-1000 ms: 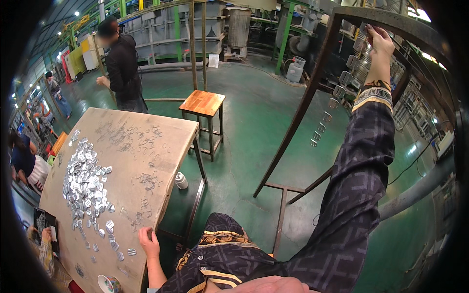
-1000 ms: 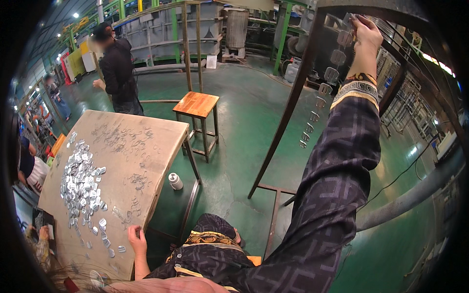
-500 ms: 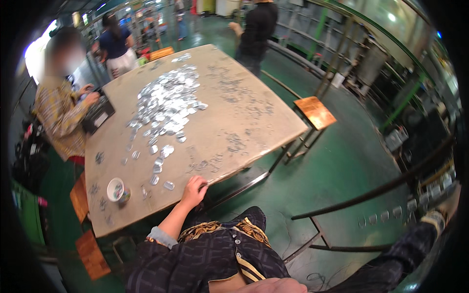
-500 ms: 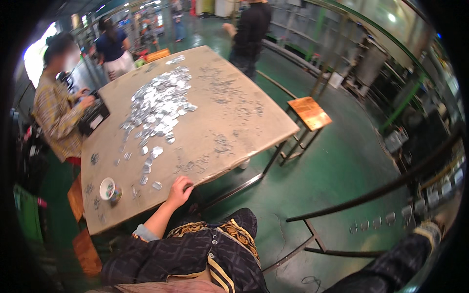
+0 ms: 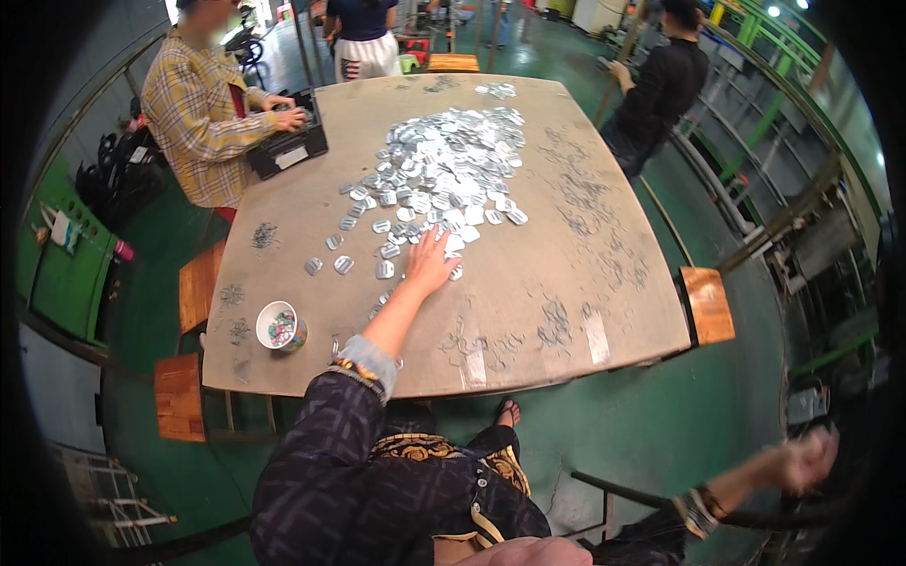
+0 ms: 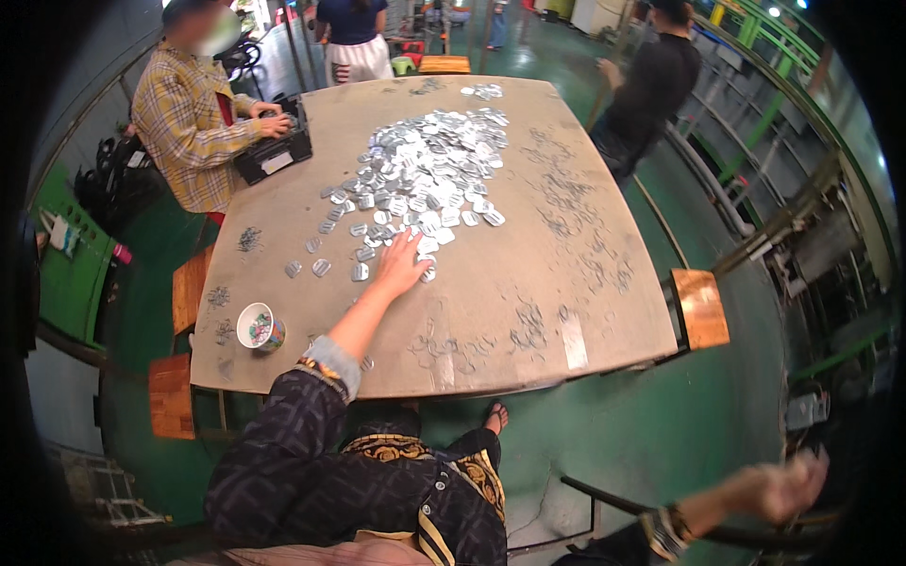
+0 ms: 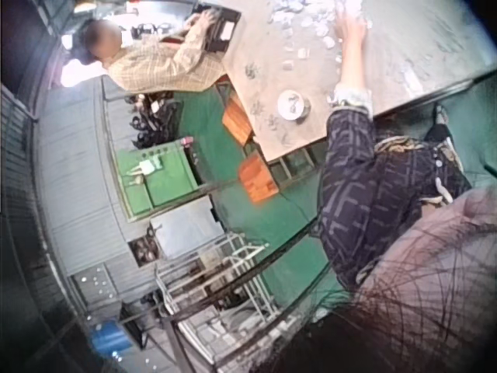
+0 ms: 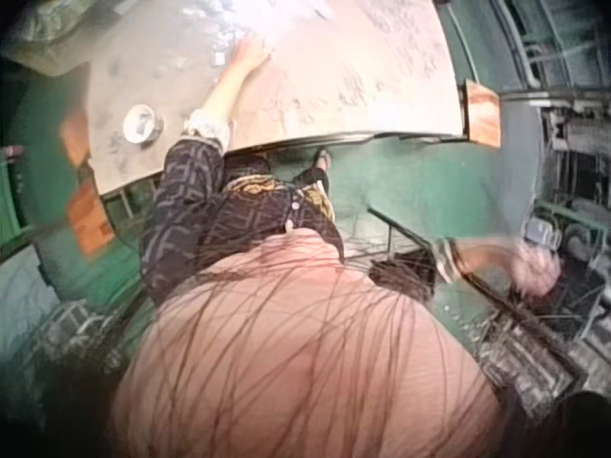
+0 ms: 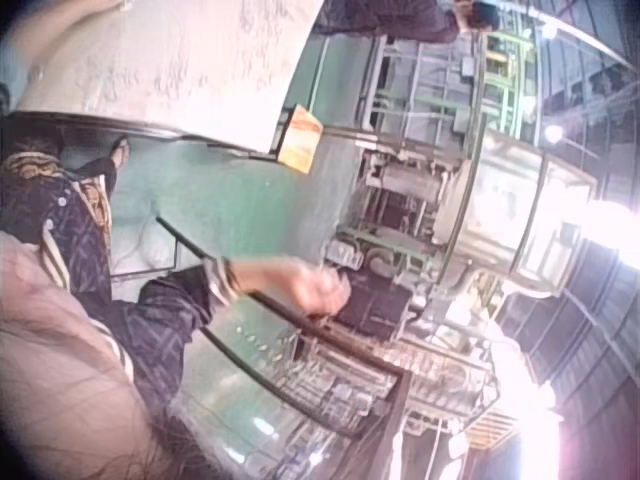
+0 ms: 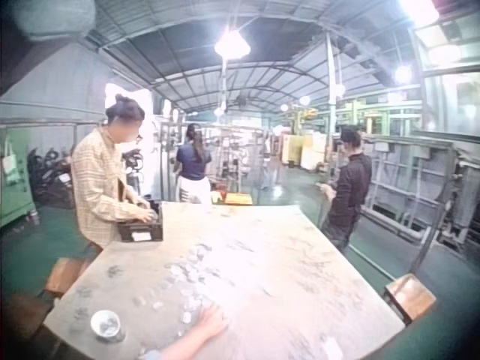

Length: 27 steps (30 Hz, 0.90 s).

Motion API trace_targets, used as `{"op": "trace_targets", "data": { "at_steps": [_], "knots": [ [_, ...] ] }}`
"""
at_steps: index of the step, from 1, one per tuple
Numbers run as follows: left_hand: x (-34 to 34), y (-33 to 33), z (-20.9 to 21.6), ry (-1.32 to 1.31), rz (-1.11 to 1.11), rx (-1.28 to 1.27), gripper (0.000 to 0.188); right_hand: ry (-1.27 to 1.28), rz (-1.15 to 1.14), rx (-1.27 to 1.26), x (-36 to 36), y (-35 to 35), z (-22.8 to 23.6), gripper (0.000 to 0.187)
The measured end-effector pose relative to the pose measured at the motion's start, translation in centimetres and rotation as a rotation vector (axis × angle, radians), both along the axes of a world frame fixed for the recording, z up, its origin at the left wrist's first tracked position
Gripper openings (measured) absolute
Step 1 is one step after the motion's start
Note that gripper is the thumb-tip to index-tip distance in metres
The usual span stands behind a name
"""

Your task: The person assembles small metal keychains by hand, picking up metal tags and rings from a table, linking them together, and hanging the finished keychains on a nearby metal rack. The person also briefly walks to a fan and returns to continue assembling.

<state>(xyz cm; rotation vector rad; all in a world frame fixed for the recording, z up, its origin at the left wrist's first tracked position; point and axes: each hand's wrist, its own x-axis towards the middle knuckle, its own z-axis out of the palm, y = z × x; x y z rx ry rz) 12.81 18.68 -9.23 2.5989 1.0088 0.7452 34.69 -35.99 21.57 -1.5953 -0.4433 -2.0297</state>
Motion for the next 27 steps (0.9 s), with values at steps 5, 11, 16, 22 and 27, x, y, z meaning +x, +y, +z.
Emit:
{"op": "trace_targets", "data": {
  "at_steps": [5, 11, 16, 22, 27],
  "knots": [
    [1.8, -0.3, 0.6, 0.31, -0.081, -0.124, 0.059, 1.018, 0.821, -0.5, 2.2, 26.9, -20.1, 0.039],
    [2.8, 10.7, 0.7, 0.191, -0.007, -0.222, 0.066, 1.229, 0.881, -1.24, -4.7, 39.0, -29.1, 0.071],
    [4.9, 21.2, 1.6, 0.101, 0.302, -0.139, 0.076, 1.221, 0.778, -1.3, -6.4, 35.1, -29.7, 0.069],
    [7.8, 24.4, 0.5, 0.229, 0.217, -0.035, 0.061, 1.394, 0.613, -1.191, -4.7, 35.0, -28.4, 0.057],
    [6.4, 14.1, 0.3, 0.222, -0.254, 0.048, 0.053, 1.273, 0.649, -1.102, -1.2, 43.5, -29.8, 0.061]
  ]
}}
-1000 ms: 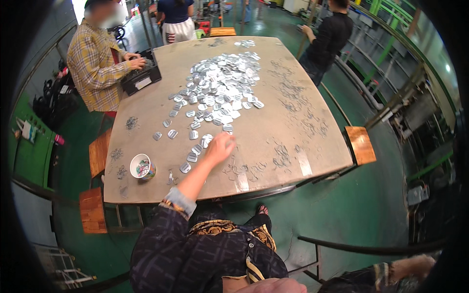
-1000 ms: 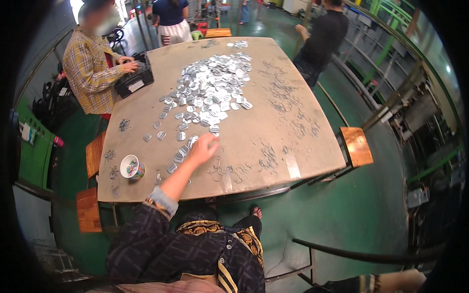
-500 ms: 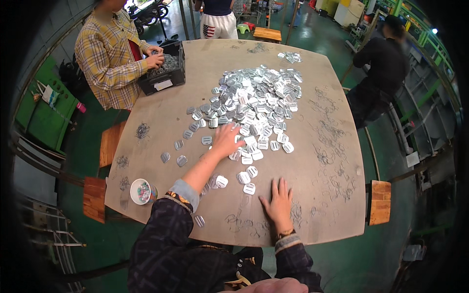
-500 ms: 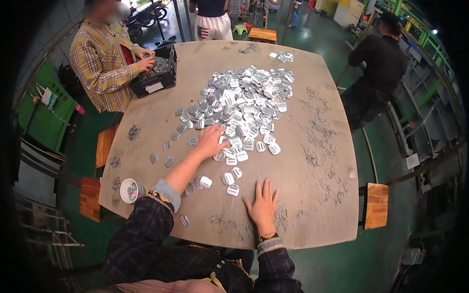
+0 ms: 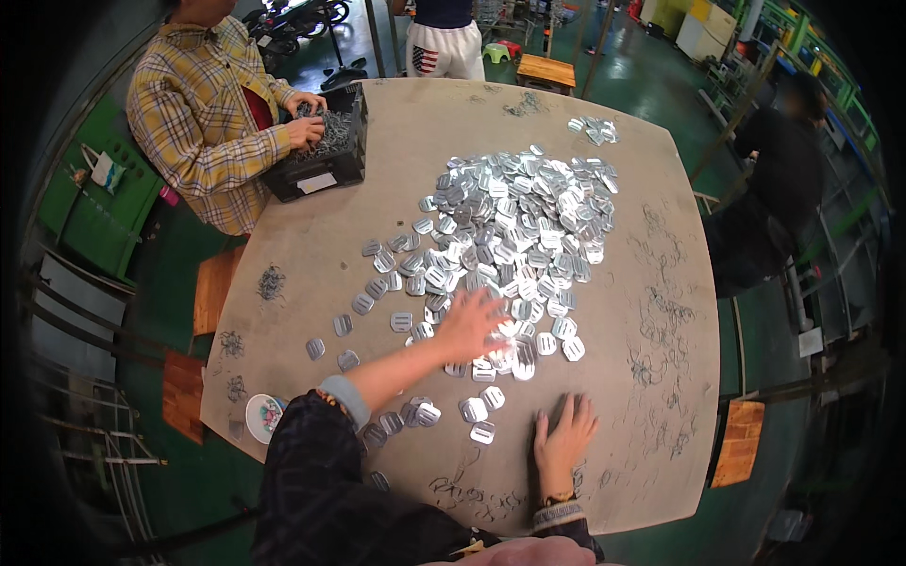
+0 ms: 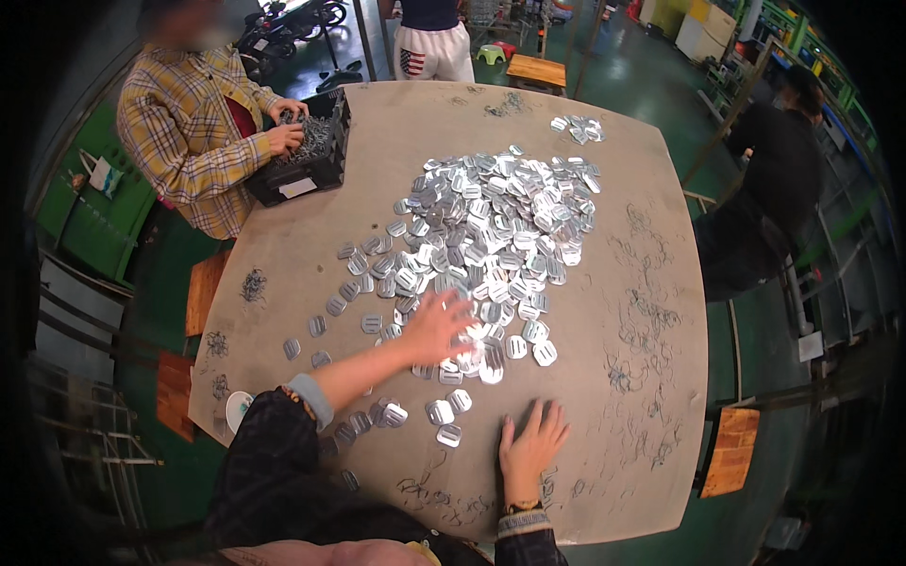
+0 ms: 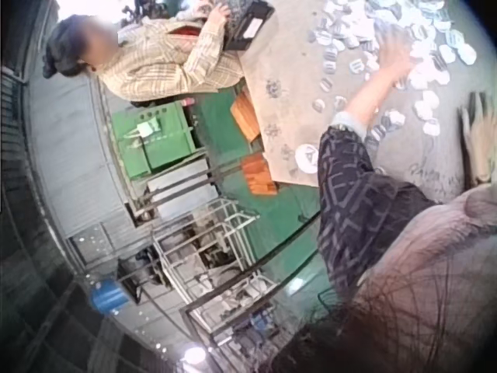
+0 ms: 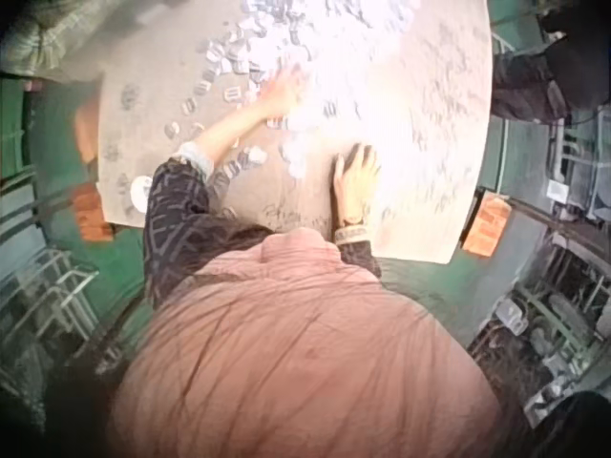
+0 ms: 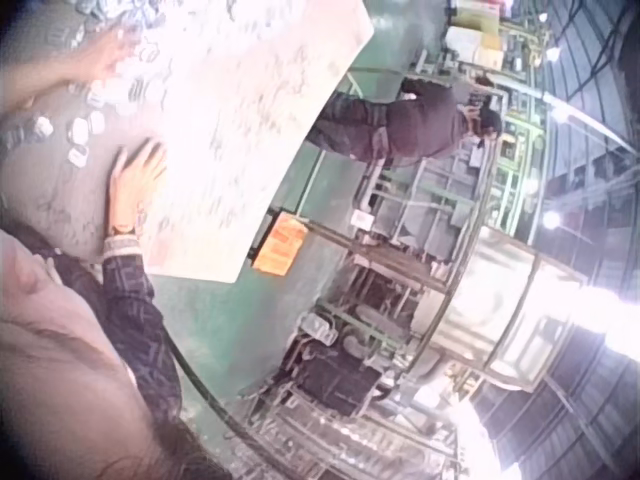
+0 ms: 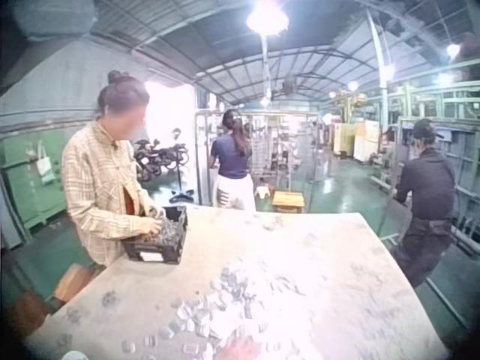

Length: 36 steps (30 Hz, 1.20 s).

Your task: The person assembles small metal keychains by hand, picking up metal tags and rings from a table, linking them together, and hanging the finished keychains on a nearby metal rack. The person also briefly walks to a fan and returns to continue assembling.

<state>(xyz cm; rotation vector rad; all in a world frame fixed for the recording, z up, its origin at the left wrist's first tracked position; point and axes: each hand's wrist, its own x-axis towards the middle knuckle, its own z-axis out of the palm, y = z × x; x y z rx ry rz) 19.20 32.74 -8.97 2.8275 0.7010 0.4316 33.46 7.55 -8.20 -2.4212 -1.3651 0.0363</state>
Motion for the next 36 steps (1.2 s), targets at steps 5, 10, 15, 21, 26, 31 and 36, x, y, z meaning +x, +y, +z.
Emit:
{"op": "trace_targets", "data": {
  "at_steps": [5, 10, 15, 21, 26, 31, 36],
  "knots": [
    [2.5, 4.8, 3.2, -0.191, 0.083, -0.283, 0.056, 0.069, -0.092, -0.011, 1.6, 4.2, -2.1, 0.072],
    [6.7, 20.7, 1.2, -0.211, 0.616, 0.013, 0.061, 0.119, -0.078, -0.023, 1.6, 4.7, -0.9, 0.073],
    [7.4, 15.7, -0.1, -0.118, 0.276, -0.022, 0.049, 0.137, -0.089, -0.054, 1.8, 4.7, -0.6, 0.073],
    [2.8, 4.1, 1.7, -0.045, -0.205, -0.2, 0.048, 0.133, -0.093, -0.079, 1.7, 4.6, -0.7, 0.074],
    [7.2, 9.2, 5.7, -0.056, -0.11, -0.229, 0.063, 0.151, -0.095, -0.069, 1.8, 4.6, -0.2, 0.075],
    [19.9, 19.1, 3.9, -0.194, 0.12, 0.2, 0.069, 0.149, -0.099, -0.061, 2.0, 4.7, -0.1, 0.077],
    [24.1, 17.5, 2.3, 0.109, 0.037, 0.112, 0.064, 0.16, -0.089, -0.071, 2.4, 4.4, -0.4, 0.079]
  ]
}}
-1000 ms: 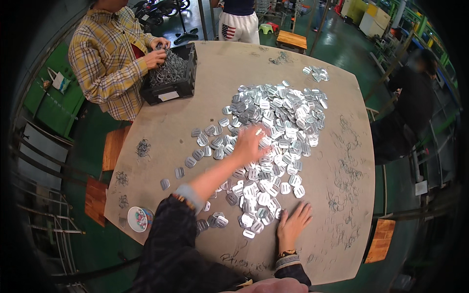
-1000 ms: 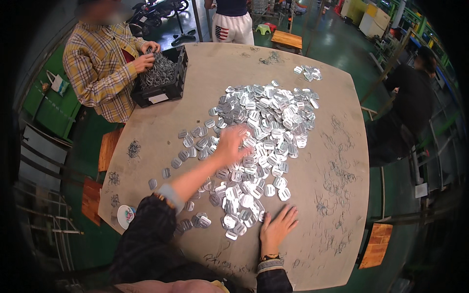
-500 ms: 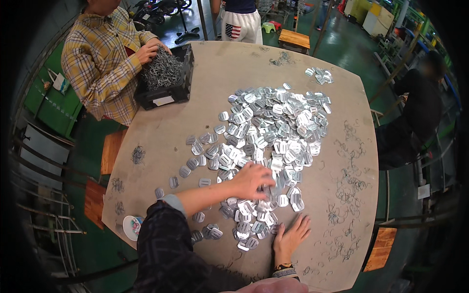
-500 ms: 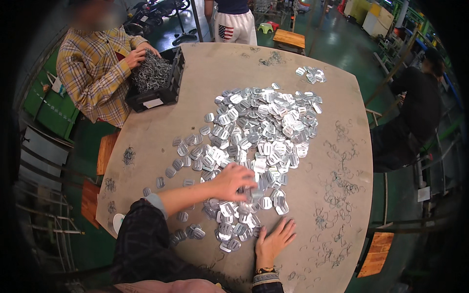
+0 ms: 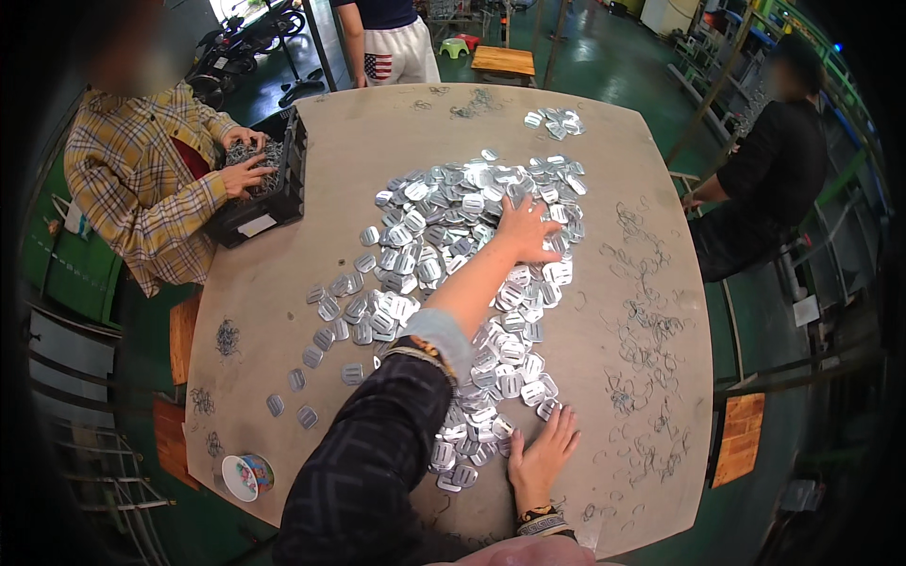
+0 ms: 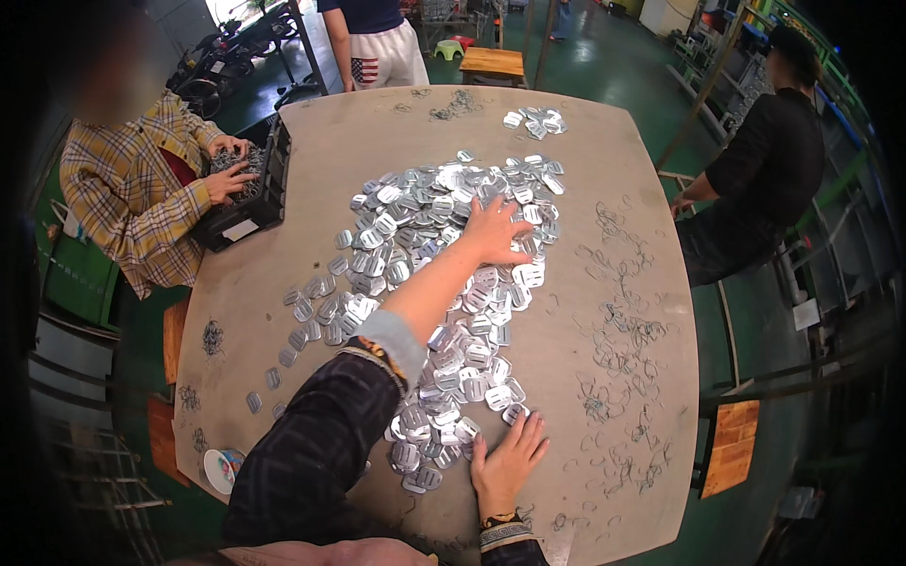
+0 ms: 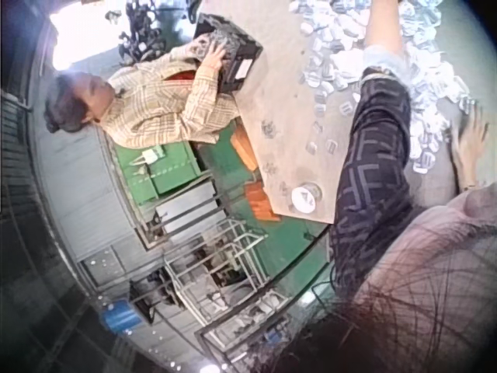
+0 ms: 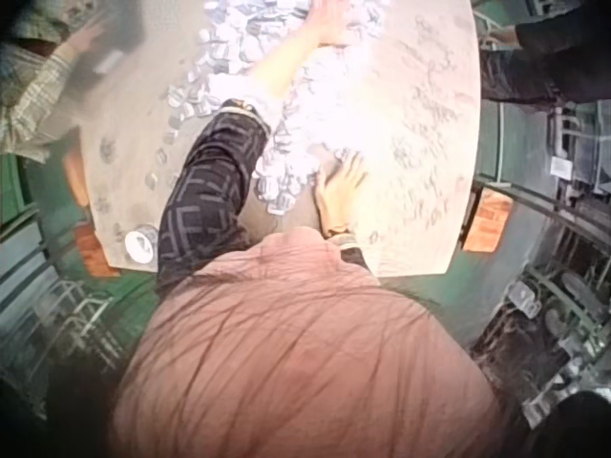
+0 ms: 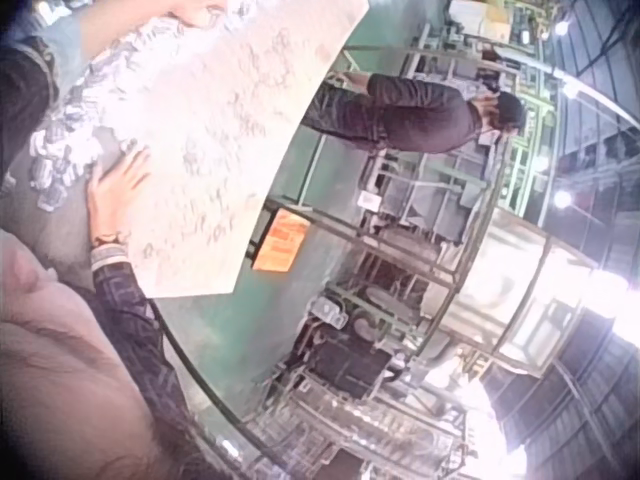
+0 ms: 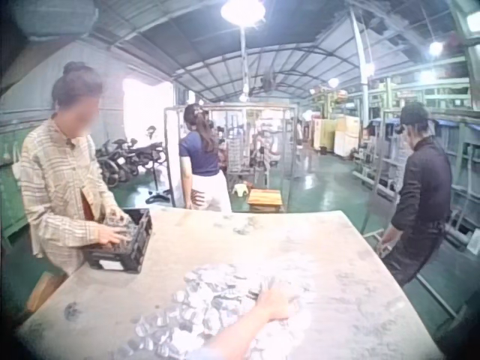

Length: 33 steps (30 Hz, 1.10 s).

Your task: The person assembles small metal keychains by hand, picking up metal tags and rings from a table, linking them together, and hanging the finished keychains on a nearby metal rack. The person also briefly walks to a fan and returns to continue assembling.

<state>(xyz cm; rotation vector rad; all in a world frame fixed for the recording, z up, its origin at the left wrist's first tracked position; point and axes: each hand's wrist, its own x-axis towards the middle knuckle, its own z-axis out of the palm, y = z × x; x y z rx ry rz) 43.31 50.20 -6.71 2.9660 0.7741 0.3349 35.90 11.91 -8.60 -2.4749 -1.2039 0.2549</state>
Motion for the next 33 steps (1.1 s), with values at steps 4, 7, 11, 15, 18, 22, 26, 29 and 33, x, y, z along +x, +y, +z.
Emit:
{"op": "trace_targets", "data": {
  "at_steps": [4, 7, 11, 15, 18, 22, 26, 29, 33],
  "knots": [
    [-4.8, -5.5, -0.8, 0.044, -0.172, 0.109, 0.052, 0.009, -0.013, 0.001, -0.1, -0.1, -0.3, 0.079],
    [-11.3, -10.9, 1.4, 0.135, -0.235, -0.067, 0.051, 0.032, -0.016, 0.009, -0.1, 0.1, -0.2, 0.079],
    [-15.4, -13.2, 4.2, 0.155, -0.3, -0.278, 0.056, 0.042, -0.018, 0.017, 0.0, 0.2, -0.2, 0.08],
    [-11.0, -1.9, 6.3, -0.034, 0.056, -0.29, 0.069, 0.049, -0.032, 0.034, -0.1, 0.1, -0.2, 0.08],
    [-9.2, 7.5, 2.8, -0.024, 0.462, -0.015, 0.078, 0.038, -0.01, 0.038, -0.1, 0.1, 0.0, 0.08],
    [-6.9, 7.9, 0.5, 0.05, 0.536, -0.146, 0.078, 0.026, -0.012, -0.013, 0.0, 0.2, 0.4, 0.081],
    [-9.1, 4.1, 0.3, 0.055, 0.186, -0.075, 0.063, 0.022, -0.025, -0.012, -0.1, 0.1, 0.5, 0.081],
    [-12.9, 0.7, 0.5, 0.074, 0.026, 0.067, 0.056, 0.006, -0.019, 0.013, -0.3, 0.1, -0.1, 0.08],
    [-16.4, -5.7, 2.4, 0.202, -0.163, 0.04, 0.054, 0.012, -0.017, 0.02, -0.3, 0.3, -0.1, 0.081]
  ]
}}
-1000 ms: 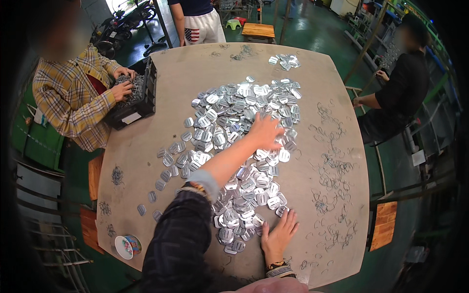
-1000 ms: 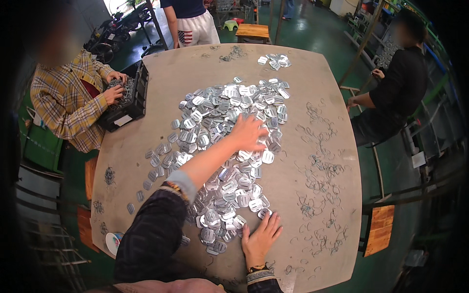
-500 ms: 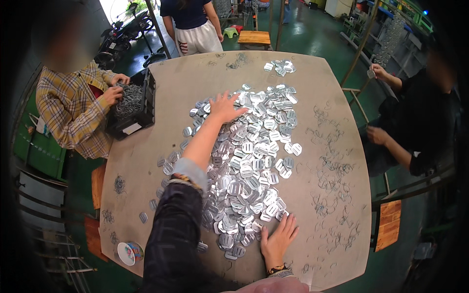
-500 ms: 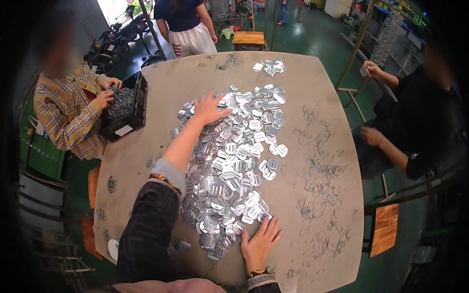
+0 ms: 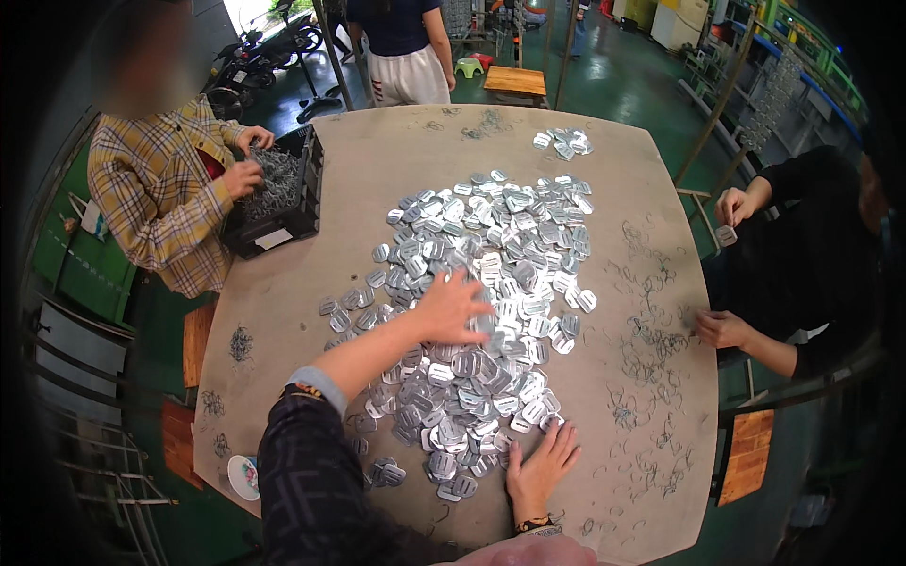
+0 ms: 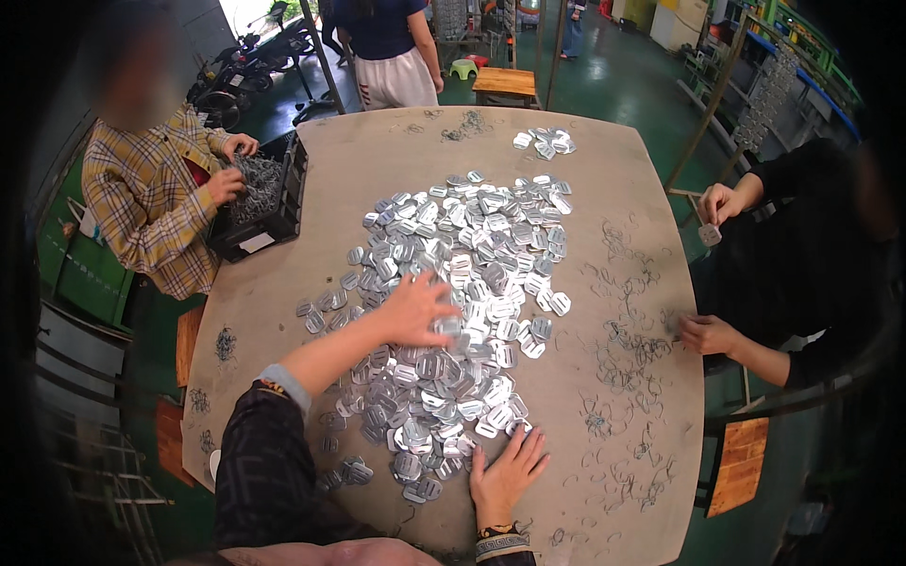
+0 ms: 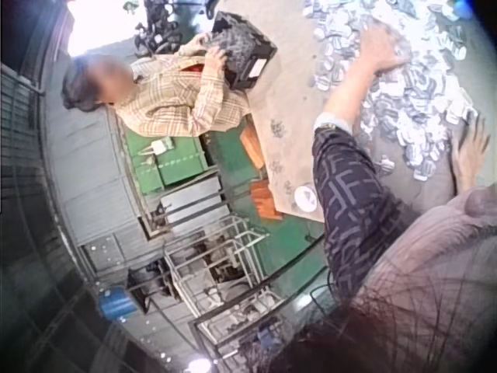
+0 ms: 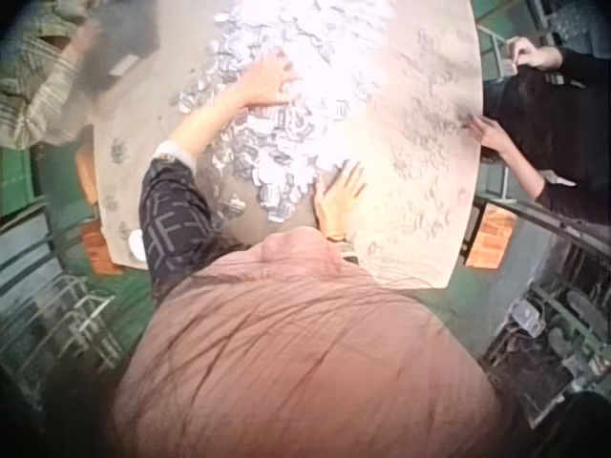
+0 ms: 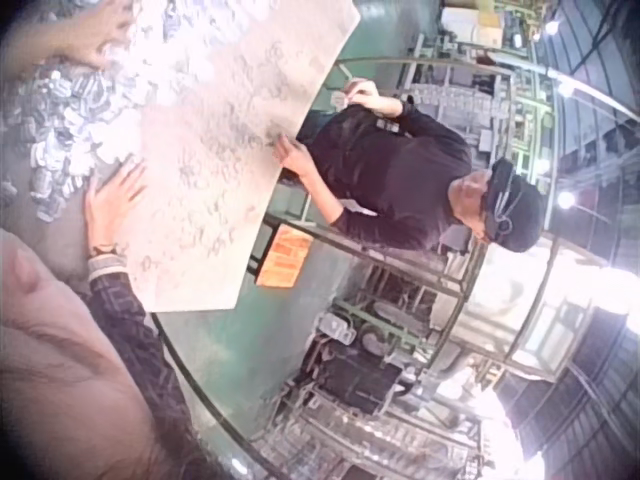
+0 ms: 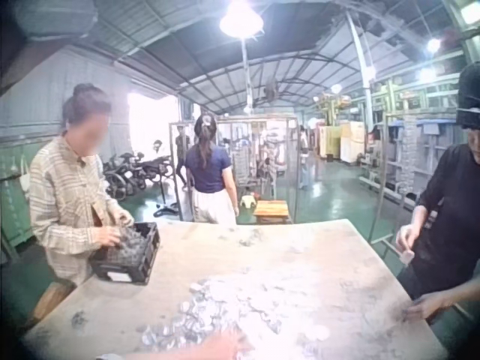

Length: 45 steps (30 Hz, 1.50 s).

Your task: The person assembles small metal keychains by hand, picking up metal tags and rings from a table, linking them together, and hanging the finished keychains on a nearby metal rack. The person also briefly walks to a fan and returns to continue assembling.

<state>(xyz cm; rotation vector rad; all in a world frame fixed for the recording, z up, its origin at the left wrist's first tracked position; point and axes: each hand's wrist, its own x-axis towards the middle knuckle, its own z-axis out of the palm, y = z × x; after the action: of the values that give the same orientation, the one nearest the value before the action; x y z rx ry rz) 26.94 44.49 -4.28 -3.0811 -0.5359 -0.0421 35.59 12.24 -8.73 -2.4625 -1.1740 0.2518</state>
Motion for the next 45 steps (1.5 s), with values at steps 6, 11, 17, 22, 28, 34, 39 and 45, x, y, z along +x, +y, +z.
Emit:
{"op": "trace_targets", "data": {
  "at_steps": [6, 11, 17, 22, 28, 34, 39, 45],
  "knots": [
    [0.6, -1.5, 5.0, 0.127, 0.073, -0.393, 0.062, -0.011, -0.01, -0.039, 0.0, 0.0, 0.1, 0.08],
    [3.8, 12.3, -2.0, -0.313, 0.591, 0.073, 0.067, -0.017, 0.005, -0.038, 0.2, 0.0, 0.3, 0.08],
    [0.0, 9.8, -4.6, -0.127, 0.479, -0.115, 0.058, -0.041, 0.014, -0.028, 0.1, -0.1, 0.1, 0.079],
    [-7.0, 4.5, -2.1, -0.079, 0.269, -0.324, 0.051, -0.013, -0.002, -0.023, -0.2, 0.1, 0.3, 0.078],
    [-3.2, 3.7, 3.2, 0.171, 0.501, -0.346, 0.047, -0.012, -0.001, -0.033, 0.1, 0.0, 1.0, 0.076],
    [10.1, 1.8, -1.8, -0.306, 0.167, -0.046, 0.049, -0.005, -0.005, -0.007, 0.2, 0.0, 1.0, 0.077],
    [17.9, -3.1, -8.4, -0.439, -0.246, 0.082, 0.012, -0.05, 0.003, 0.011, -0.2, -0.2, 0.0, 0.076],
    [20.3, -9.3, -8.4, -0.426, -0.111, 0.045, 0.008, -0.09, -0.015, 0.016, -0.5, -0.3, -0.7, 0.077]
  ]
}}
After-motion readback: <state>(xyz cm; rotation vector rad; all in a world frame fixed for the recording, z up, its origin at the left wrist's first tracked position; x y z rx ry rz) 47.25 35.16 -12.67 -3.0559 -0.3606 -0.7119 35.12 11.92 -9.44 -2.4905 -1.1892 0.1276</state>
